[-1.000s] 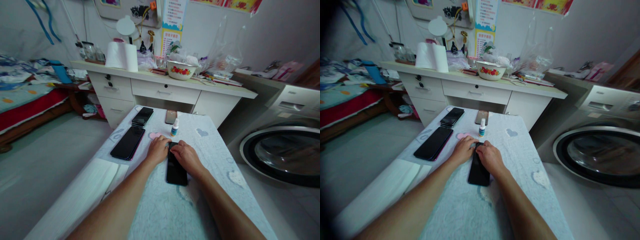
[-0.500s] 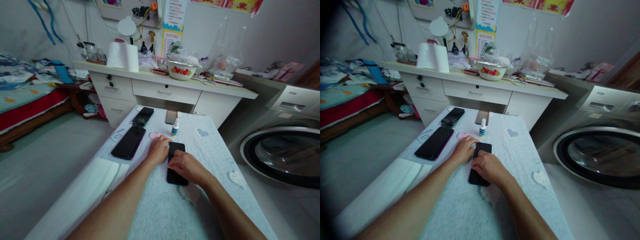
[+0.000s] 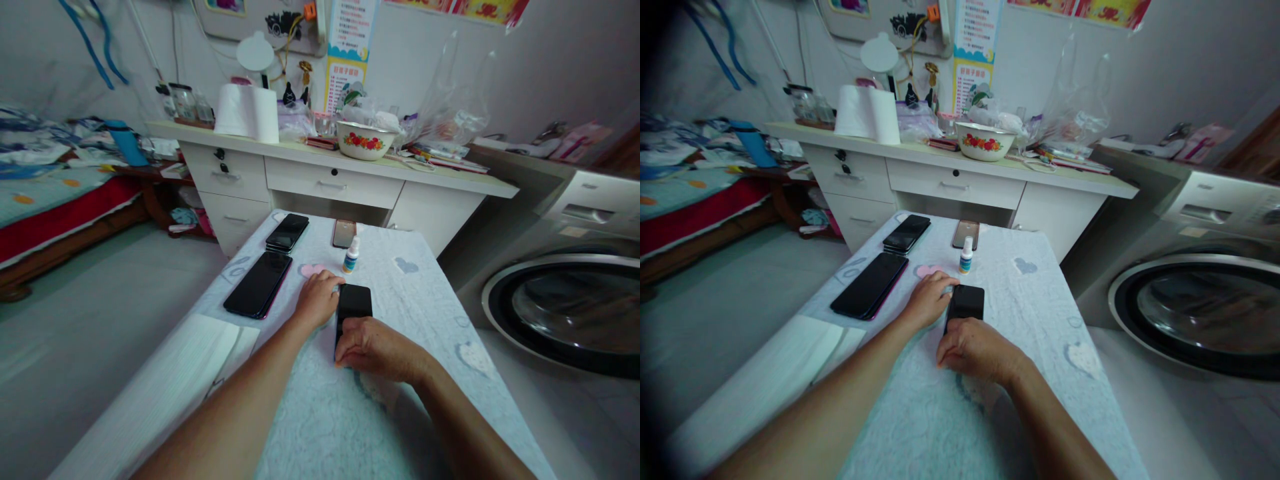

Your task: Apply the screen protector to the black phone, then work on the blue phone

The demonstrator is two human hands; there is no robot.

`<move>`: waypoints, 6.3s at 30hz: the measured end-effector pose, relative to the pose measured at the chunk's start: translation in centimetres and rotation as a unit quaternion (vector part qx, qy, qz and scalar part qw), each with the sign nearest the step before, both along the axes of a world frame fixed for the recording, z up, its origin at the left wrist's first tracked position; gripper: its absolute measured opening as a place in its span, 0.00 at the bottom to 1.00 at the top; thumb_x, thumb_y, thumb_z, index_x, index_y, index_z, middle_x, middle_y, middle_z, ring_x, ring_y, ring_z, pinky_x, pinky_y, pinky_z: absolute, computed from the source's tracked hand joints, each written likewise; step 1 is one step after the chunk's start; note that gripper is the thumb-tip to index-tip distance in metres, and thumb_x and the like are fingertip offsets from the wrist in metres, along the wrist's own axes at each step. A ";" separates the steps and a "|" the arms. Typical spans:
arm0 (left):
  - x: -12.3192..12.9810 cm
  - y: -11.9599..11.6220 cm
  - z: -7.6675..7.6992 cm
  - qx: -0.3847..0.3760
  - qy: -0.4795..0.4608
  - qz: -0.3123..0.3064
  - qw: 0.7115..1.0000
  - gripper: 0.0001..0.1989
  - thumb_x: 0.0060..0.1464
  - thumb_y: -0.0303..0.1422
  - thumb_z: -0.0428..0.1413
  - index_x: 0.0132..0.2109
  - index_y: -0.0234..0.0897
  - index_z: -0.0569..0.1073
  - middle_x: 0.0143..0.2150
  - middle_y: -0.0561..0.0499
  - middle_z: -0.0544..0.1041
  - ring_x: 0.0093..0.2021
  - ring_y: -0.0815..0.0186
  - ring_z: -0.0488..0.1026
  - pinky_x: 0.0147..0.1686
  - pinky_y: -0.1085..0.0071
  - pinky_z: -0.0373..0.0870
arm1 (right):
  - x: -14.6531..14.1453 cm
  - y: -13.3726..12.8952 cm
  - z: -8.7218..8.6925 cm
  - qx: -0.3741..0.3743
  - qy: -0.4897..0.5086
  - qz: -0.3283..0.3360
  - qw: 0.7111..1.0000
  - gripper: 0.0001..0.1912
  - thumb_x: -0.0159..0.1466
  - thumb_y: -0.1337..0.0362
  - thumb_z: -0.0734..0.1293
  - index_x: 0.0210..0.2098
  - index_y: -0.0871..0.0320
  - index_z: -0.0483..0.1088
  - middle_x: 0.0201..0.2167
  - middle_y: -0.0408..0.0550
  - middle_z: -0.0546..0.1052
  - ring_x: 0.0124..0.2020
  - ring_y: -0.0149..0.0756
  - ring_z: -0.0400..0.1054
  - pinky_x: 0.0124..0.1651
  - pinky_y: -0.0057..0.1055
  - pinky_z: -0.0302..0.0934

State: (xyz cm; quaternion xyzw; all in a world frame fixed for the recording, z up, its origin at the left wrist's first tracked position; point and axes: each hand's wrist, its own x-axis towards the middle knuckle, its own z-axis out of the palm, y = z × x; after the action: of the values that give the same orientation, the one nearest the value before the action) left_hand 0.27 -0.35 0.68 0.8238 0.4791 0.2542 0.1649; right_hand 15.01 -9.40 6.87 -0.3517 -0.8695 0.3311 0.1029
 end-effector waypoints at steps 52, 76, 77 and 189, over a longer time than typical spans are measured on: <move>0.0 -0.2 0.5 -0.016 0.002 0.025 1.000 0.19 0.54 0.22 0.46 0.51 0.40 0.69 0.47 0.48 0.73 0.49 0.63 0.67 0.51 0.66 0.64 | -1.1 6.3 -2.7 0.189 -0.168 -0.337 0.907 0.12 0.67 0.64 0.59 0.42 0.55 0.74 0.37 0.49 0.71 0.40 0.34 0.66 0.42 0.27 0.56; 0.0 -0.2 0.5 -0.003 0.024 0.015 1.000 0.19 0.54 0.25 0.49 0.53 0.41 0.70 0.48 0.48 0.72 0.50 0.61 0.67 0.52 0.65 0.63 | -0.6 6.4 -2.9 0.201 -0.167 -0.364 0.894 0.13 0.68 0.62 0.58 0.42 0.53 0.74 0.37 0.48 0.70 0.38 0.33 0.67 0.39 0.27 0.55; 0.0 -0.2 0.5 -0.005 0.025 0.012 1.000 0.18 0.54 0.25 0.49 0.52 0.42 0.71 0.48 0.48 0.72 0.50 0.61 0.67 0.52 0.65 0.63 | -0.5 6.4 -2.8 0.199 -0.168 -0.369 0.892 0.13 0.68 0.62 0.58 0.41 0.53 0.74 0.37 0.48 0.70 0.38 0.33 0.67 0.39 0.27 0.55; 2.0 -3.6 3.2 -0.377 -0.327 0.022 0.867 0.12 0.50 0.25 0.48 0.43 0.37 0.65 0.22 0.60 0.65 0.21 0.74 0.62 0.23 0.77 0.56 | 6.2 -0.7 -2.3 -0.373 0.344 -0.396 0.765 0.12 0.48 0.58 0.67 0.27 0.57 0.61 0.15 0.33 0.60 0.12 0.19 0.42 0.15 0.23 0.29</move>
State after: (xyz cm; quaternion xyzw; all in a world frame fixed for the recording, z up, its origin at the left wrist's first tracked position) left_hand 2.30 -3.98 3.88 0.5581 0.4752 0.3125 0.6041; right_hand 21.25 -10.13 4.59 -0.5382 -0.3672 0.6581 0.3774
